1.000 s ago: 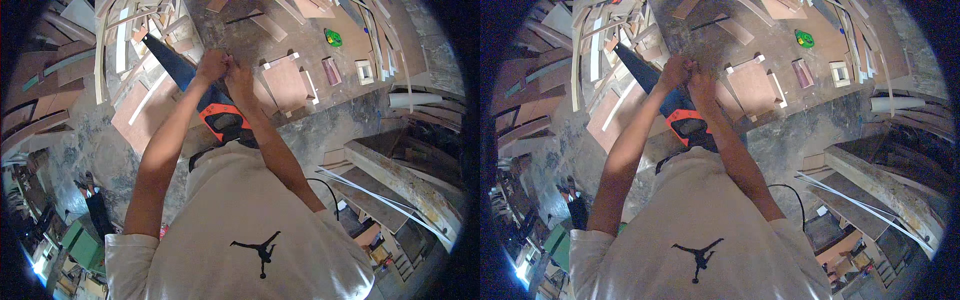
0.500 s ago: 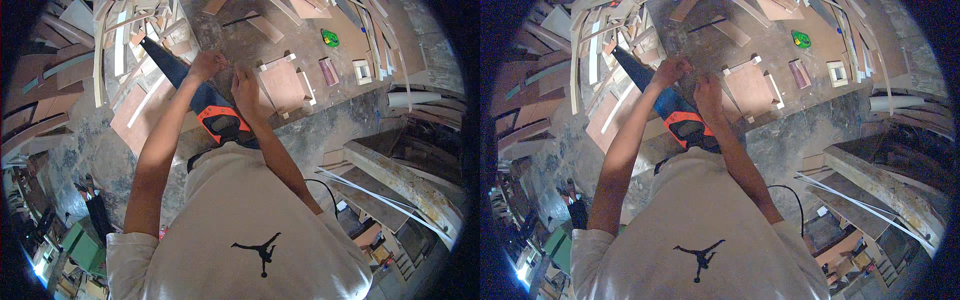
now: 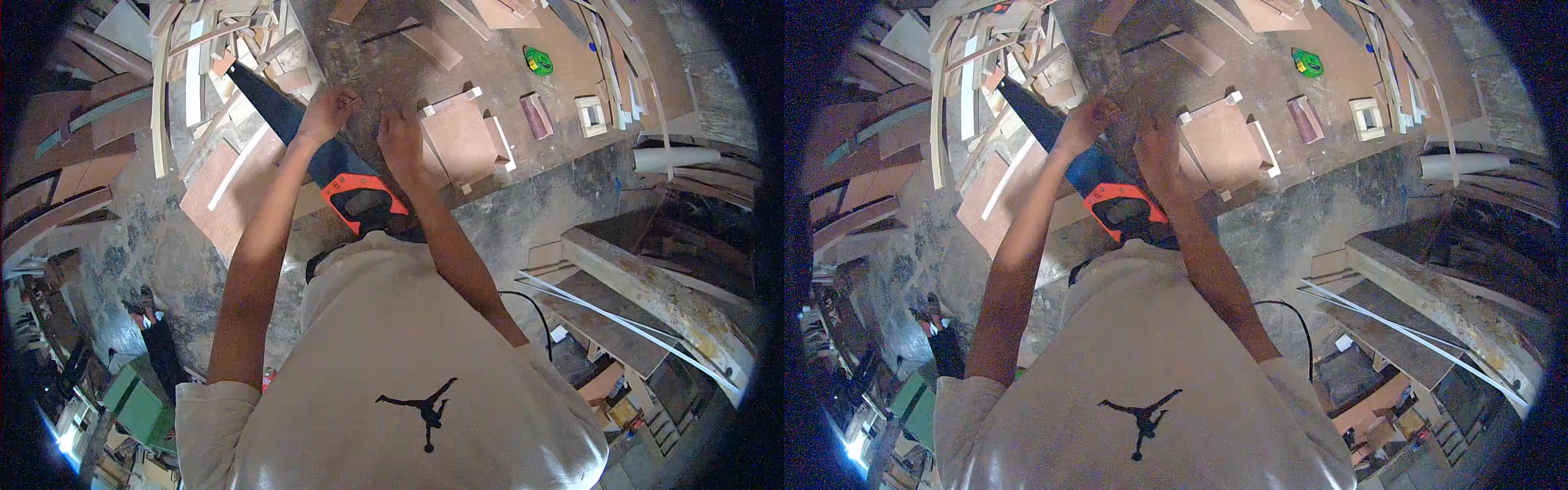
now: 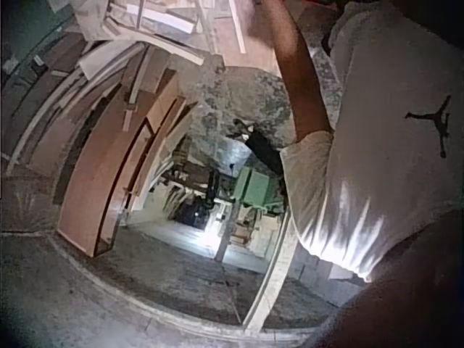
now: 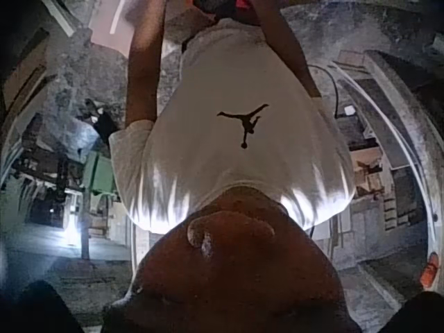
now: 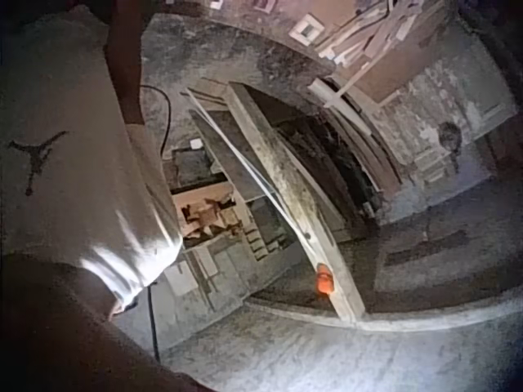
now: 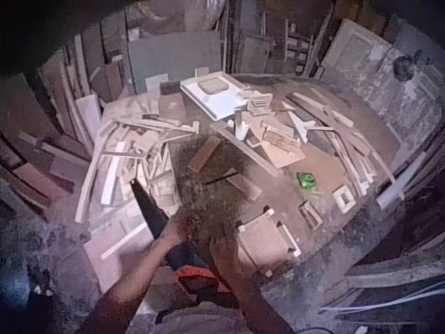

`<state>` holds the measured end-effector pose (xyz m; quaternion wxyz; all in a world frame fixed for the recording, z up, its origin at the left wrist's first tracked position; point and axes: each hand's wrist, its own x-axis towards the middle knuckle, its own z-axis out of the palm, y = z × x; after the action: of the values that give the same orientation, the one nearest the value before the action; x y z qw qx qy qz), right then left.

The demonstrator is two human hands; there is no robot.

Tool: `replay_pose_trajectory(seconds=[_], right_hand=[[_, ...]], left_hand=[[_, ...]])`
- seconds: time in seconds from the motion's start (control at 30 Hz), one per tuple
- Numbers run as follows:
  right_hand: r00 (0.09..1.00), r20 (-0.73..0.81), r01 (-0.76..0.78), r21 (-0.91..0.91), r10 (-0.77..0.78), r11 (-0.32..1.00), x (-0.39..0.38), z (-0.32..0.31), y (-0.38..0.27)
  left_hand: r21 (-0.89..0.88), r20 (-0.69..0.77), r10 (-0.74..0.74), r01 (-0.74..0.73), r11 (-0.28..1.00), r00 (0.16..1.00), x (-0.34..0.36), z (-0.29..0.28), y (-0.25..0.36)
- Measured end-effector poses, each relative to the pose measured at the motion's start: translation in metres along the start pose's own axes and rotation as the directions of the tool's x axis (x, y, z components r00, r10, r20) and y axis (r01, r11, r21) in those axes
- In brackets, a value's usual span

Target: The recorder uses a pencil and hand saw to mark and cut wood pieces on a workshop bench.

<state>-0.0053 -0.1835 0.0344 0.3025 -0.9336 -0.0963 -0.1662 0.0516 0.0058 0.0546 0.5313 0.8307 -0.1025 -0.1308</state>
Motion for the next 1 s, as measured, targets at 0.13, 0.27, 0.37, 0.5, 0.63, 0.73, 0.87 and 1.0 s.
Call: replay_pose_trajectory(seconds=[0.13,0.27,0.37,0.5,0.63,0.73,0.87,1.0], right_hand=[[0.976,0.187,-0.116,0.001,0.114,0.993,0.001,-0.008,-0.01],[0.991,-0.036,-0.126,0.103,0.13,0.987,-0.011,-0.025,-0.024],[0.986,-0.058,-0.145,0.125,0.153,0.981,-0.025,-0.03,-0.028],[0.964,-0.083,-0.226,0.242,0.252,0.944,-0.047,-0.041,-0.023],[0.974,-0.209,-0.052,0.194,0.093,0.98,-0.05,-0.045,-0.023],[0.982,-0.098,-0.138,0.209,0.161,0.968,-0.058,-0.046,-0.021],[0.976,-0.053,-0.192,0.234,0.21,0.953,-0.062,-0.044,-0.021],[0.973,-0.031,-0.217,0.22,0.23,0.951,-0.062,-0.048,-0.024]], left_hand=[[0.203,-0.065,-0.096,0.108,0.973,0.993,-0.002,-0.002,0.018],[0.317,-0.348,0.182,-0.067,0.946,0.92,0.009,0.017,-0.006],[0.623,-0.198,0.432,-0.227,0.748,0.88,0.022,0.037,-0.045],[0.511,-0.264,0.202,-0.041,0.859,0.943,0.018,0.056,0.017],[0.452,-0.351,0.12,0.056,0.89,0.929,0.031,0.054,0.005],[0.407,-0.286,-0.033,0.153,0.9,0.958,0.04,0.036,0.011],[0.379,-0.265,0.168,-0.057,0.924,0.949,0.037,0.033,0.003],[0.343,-0.355,0.15,-0.021,0.939,0.923,0.028,0.05,0.014]])
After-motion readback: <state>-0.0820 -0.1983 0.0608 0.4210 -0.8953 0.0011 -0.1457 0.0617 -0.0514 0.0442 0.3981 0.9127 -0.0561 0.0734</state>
